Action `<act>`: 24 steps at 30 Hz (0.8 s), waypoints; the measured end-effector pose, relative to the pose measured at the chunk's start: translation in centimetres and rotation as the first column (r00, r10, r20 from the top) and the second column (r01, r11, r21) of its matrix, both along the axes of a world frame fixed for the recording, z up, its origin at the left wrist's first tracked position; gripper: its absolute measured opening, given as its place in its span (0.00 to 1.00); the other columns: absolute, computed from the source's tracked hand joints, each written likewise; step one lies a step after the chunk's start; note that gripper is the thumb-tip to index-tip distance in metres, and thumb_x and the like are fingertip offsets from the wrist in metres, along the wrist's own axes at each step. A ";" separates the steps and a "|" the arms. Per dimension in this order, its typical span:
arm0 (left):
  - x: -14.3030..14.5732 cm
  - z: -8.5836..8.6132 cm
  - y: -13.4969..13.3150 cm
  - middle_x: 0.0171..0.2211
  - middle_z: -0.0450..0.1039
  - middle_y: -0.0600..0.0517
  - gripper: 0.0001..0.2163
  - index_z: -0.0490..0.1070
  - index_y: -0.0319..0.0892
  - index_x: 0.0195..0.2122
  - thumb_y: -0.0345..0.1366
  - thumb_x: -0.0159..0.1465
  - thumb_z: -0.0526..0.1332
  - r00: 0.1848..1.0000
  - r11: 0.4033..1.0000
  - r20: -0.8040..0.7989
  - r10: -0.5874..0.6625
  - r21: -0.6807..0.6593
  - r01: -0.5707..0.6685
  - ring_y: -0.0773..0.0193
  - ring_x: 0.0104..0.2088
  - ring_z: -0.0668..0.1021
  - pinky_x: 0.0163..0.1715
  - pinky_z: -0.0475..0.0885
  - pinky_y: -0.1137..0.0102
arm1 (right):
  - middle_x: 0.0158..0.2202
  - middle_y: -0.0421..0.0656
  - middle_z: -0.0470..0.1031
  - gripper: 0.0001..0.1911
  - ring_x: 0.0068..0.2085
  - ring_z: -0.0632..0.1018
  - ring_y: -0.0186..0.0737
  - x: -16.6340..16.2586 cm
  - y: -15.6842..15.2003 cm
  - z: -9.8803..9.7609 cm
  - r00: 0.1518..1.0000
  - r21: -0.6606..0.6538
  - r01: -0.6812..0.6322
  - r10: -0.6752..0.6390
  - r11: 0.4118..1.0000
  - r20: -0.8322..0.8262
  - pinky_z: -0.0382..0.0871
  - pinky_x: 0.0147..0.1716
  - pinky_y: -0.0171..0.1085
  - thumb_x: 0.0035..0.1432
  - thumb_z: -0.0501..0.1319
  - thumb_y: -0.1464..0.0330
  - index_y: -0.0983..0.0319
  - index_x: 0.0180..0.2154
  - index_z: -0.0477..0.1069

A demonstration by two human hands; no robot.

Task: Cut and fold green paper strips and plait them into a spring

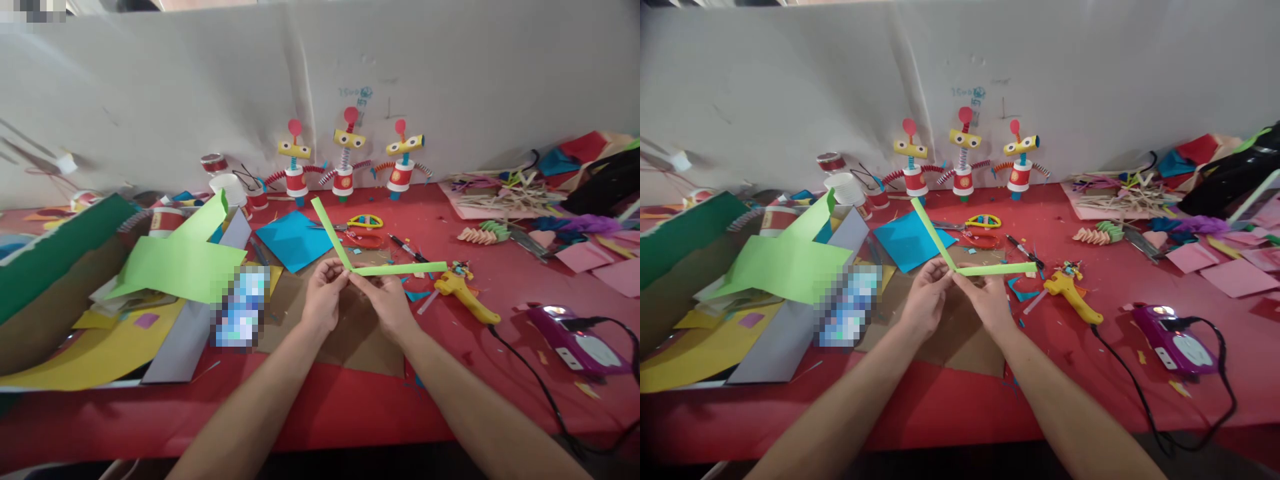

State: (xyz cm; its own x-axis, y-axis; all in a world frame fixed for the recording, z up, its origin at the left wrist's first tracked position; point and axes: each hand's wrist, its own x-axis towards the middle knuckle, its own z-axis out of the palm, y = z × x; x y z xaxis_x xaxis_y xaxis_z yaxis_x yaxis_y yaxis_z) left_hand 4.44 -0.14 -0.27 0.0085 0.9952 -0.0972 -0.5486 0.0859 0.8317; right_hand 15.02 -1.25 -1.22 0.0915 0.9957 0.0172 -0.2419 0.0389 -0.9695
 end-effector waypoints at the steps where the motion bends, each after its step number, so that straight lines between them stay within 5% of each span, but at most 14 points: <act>1: 0.0 0.0 0.0 0.27 0.71 0.56 0.10 0.69 0.41 0.31 0.29 0.48 0.66 1.000 1.000 0.006 -0.005 -0.001 0.005 0.72 0.30 0.73 0.35 0.66 0.76 | 0.34 0.40 0.77 0.14 0.36 0.75 0.39 0.0 0.0 0.0 0.999 0.002 0.000 0.000 1.000 0.033 0.66 0.36 0.37 0.45 0.66 0.62 0.58 0.36 0.75; 15: -0.2 -0.3 -0.4 0.36 0.75 0.50 0.13 0.71 0.42 0.39 0.31 0.51 0.65 0.988 0.998 -0.153 -0.015 0.060 0.024 0.66 0.36 0.75 0.41 0.68 0.69 | 0.33 0.40 0.78 0.13 0.32 0.73 0.39 0.4 -0.1 -0.1 0.971 0.057 0.074 -0.085 0.996 0.222 0.66 0.32 0.37 0.50 0.62 0.62 0.57 0.38 0.77; 19: -0.4 -0.1 -0.2 0.37 0.76 0.48 0.13 0.75 0.40 0.39 0.32 0.51 0.65 0.970 0.992 -0.218 -0.111 0.036 0.122 0.63 0.37 0.75 0.43 0.67 0.66 | 0.32 0.40 0.78 0.12 0.34 0.75 0.40 0.6 0.1 -0.4 0.974 0.073 0.064 -0.078 0.995 0.212 0.68 0.35 0.39 0.50 0.62 0.62 0.57 0.38 0.77; 24: -0.5 -0.5 0.0 0.35 0.77 0.49 0.10 0.78 0.41 0.33 0.32 0.49 0.65 0.953 0.996 -0.299 -0.058 0.049 0.076 0.60 0.39 0.75 0.46 0.65 0.64 | 0.38 0.42 0.78 0.12 0.41 0.76 0.42 0.6 0.2 -1.2 0.992 0.120 0.024 -0.038 0.993 0.118 0.67 0.45 0.43 0.51 0.62 0.64 0.57 0.39 0.76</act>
